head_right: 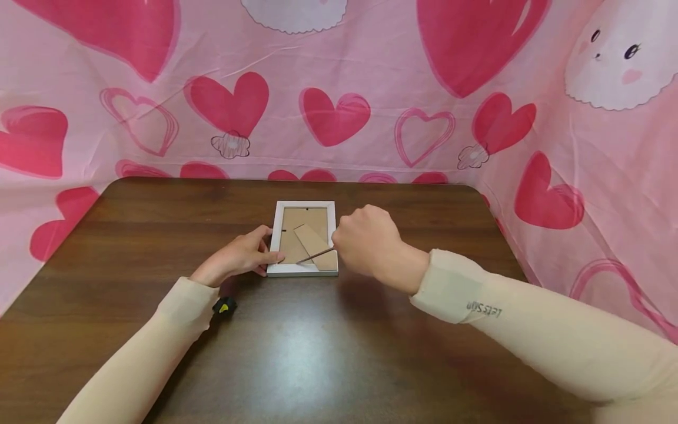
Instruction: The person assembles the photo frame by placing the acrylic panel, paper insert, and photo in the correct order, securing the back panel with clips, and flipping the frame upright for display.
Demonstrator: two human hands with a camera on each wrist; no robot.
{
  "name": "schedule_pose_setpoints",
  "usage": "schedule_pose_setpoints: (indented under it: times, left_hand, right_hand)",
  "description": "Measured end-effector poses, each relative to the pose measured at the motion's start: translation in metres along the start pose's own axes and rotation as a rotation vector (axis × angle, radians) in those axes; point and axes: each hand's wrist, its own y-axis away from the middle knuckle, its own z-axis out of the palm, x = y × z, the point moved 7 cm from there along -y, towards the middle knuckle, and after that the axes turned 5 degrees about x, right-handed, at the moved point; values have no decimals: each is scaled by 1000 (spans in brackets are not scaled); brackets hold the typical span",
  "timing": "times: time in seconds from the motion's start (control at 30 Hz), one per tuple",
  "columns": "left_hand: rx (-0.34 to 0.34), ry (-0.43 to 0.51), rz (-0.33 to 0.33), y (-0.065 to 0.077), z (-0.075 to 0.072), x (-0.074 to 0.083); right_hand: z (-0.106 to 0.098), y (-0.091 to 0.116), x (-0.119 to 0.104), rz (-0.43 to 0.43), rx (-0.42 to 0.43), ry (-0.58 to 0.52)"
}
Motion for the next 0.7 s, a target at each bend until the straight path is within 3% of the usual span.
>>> schedule_pose_setpoints:
  times: [0.33, 0.53, 0.7]
  left_hand:
    - [-1, 7, -11, 0, -1, 0]
    - [9, 8, -23, 0, -2, -1]
    - [8, 9, -19, 0, -1, -1]
  right_hand:
    - [-17, -28, -24, 61, -262, 150]
    - [-19, -37, -33, 52, -308, 186]
    - [-14, -37, -27, 62, -350, 144]
